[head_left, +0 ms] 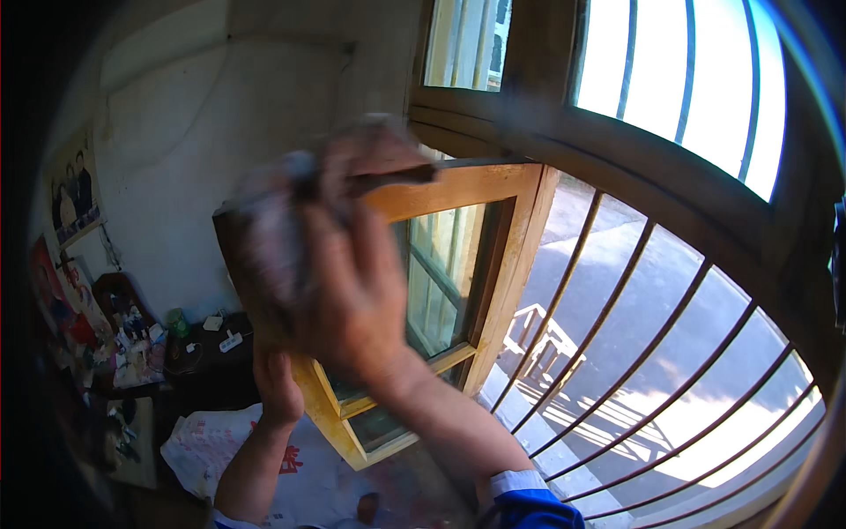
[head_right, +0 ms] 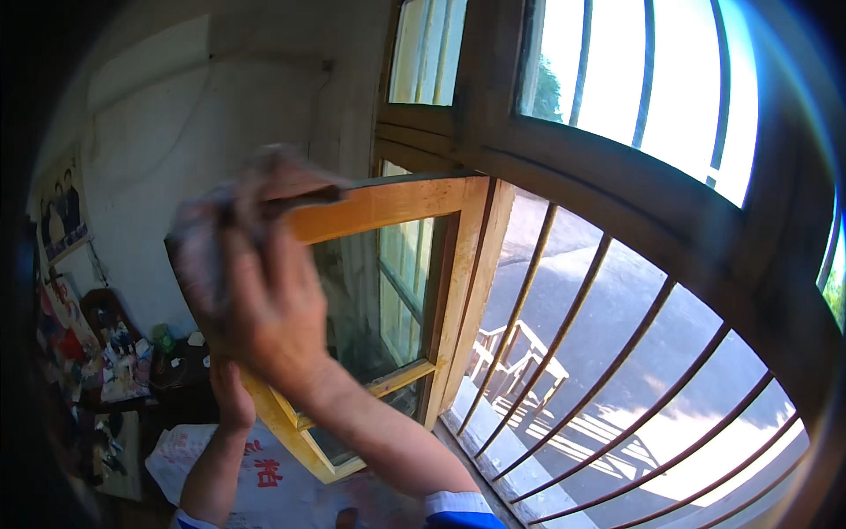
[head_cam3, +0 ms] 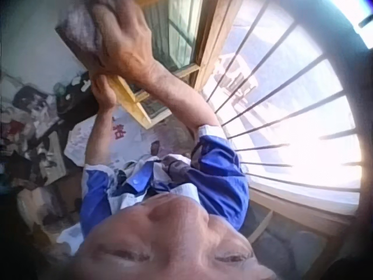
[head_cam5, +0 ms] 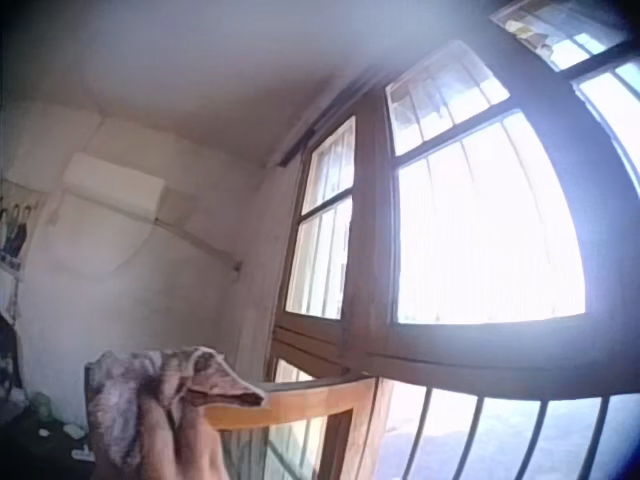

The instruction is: The person cleans a window, wiping the glass panes and the wooden frame with a cloth.

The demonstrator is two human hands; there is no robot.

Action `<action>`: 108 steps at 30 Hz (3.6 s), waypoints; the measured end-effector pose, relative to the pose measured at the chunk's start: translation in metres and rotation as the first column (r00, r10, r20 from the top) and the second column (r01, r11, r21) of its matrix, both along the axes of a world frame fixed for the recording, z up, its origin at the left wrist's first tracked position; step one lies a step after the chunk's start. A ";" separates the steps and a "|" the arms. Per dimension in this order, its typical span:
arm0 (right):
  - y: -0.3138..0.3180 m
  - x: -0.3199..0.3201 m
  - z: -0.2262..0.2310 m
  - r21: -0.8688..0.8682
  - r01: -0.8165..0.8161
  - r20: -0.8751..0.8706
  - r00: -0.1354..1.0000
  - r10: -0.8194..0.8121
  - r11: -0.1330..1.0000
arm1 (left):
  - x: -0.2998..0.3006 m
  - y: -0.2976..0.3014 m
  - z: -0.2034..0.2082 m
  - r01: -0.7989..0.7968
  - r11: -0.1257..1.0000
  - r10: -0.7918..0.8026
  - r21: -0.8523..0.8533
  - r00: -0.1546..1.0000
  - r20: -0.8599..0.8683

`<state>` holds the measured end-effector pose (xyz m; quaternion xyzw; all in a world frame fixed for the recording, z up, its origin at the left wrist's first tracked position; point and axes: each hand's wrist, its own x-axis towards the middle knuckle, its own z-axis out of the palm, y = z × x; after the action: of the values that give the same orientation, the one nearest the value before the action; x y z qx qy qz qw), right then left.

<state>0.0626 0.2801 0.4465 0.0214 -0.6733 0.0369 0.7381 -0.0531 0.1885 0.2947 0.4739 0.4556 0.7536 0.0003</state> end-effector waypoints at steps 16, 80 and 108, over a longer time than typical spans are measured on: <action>0.197 0.105 -0.007 -0.260 0.527 0.130 0.849 -0.512 0.809 | -0.065 0.022 -0.001 0.042 0.997 -0.042 -0.066 0.999 0.005; 0.166 0.133 -0.125 -0.061 0.310 0.195 0.936 -0.293 0.949 | -0.109 0.045 0.002 0.045 0.998 -0.041 -0.054 0.996 0.077; 0.138 0.112 -0.452 -0.629 0.567 0.604 0.787 -0.124 0.532 | -0.104 0.044 -0.001 0.160 0.987 -0.158 -0.032 0.986 0.058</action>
<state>0.1745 0.4177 -0.0051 -0.4534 -0.7389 0.1790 0.4652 -0.1568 0.2322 0.2937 0.4877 0.4296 0.7556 0.0817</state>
